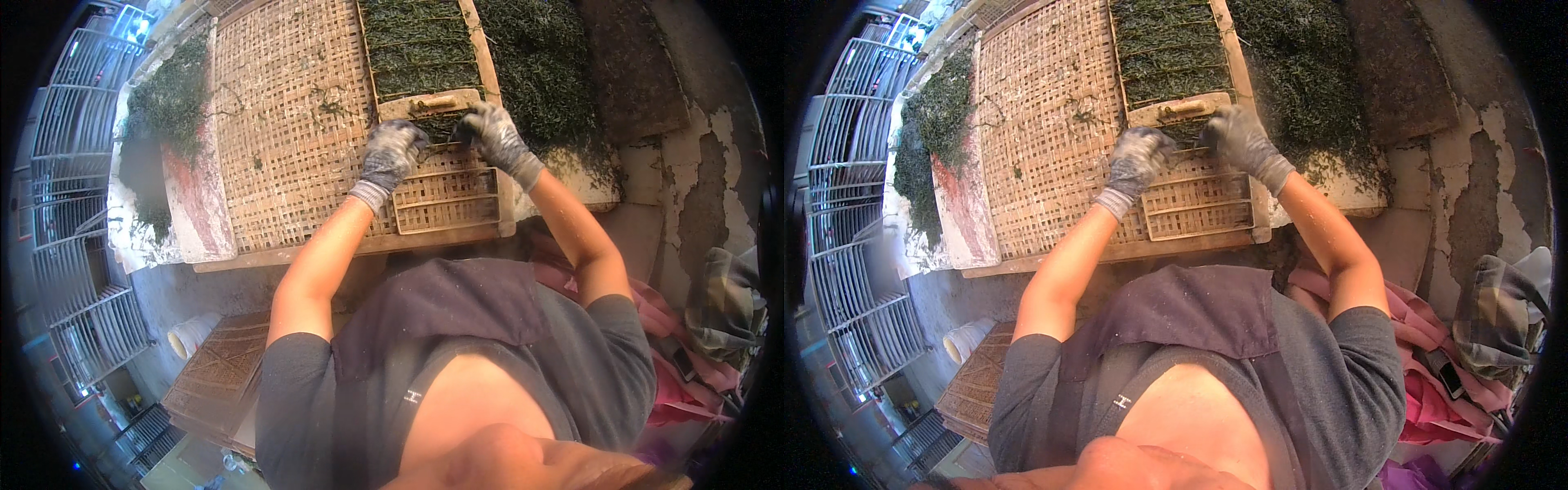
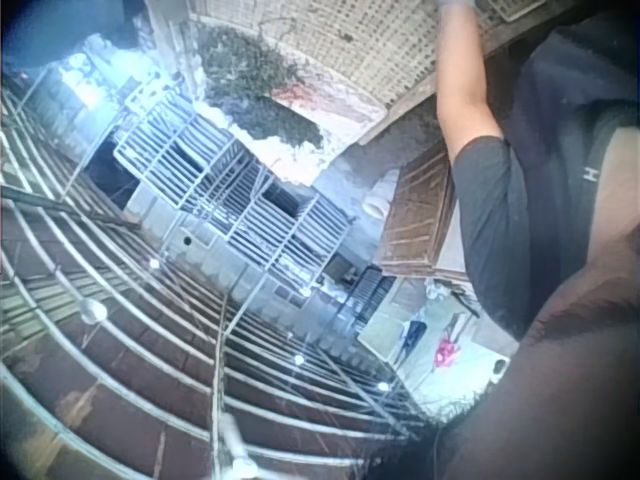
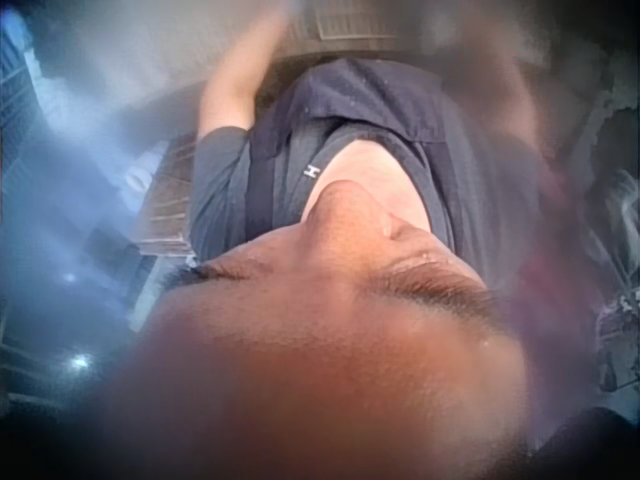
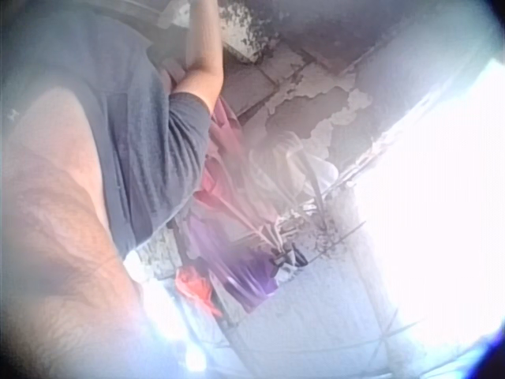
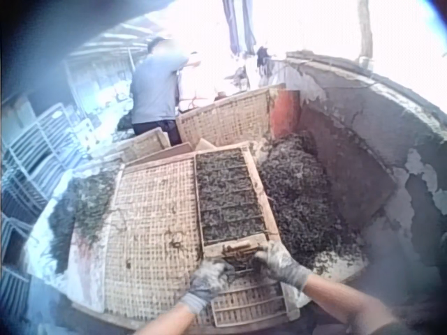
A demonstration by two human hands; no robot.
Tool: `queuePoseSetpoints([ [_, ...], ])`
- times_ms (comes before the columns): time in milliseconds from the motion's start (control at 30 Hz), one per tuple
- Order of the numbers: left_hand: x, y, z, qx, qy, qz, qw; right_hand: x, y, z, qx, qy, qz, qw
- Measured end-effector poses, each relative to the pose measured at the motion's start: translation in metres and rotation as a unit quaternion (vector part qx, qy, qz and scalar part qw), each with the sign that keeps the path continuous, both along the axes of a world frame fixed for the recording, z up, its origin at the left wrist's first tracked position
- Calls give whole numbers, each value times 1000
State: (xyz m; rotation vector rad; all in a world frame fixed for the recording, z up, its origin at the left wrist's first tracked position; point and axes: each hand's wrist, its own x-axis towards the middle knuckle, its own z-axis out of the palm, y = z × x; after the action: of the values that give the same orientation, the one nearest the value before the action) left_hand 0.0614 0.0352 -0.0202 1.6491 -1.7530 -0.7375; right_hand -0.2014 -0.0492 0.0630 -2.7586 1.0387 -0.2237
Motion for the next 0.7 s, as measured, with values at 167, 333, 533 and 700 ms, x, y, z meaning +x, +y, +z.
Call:
queuePoseSetpoints([
  [167, -27, 13, 60, -65, -252, -2, 965, -27, -11, -38, -57, -3, -43, 997],
  [333, -16, 30, 49, -79, -421, -68, 901, -6, 6, 23, 152, -69, -41, 985],
  [533, -25, 50, 50, -128, -371, -41, 919, 4, -4, -26, 258, -273, 52, 925],
  [700, -25, 72, 18, -112, -367, 6, 924, 52, -12, 9, 16, -202, -72, 977],
])
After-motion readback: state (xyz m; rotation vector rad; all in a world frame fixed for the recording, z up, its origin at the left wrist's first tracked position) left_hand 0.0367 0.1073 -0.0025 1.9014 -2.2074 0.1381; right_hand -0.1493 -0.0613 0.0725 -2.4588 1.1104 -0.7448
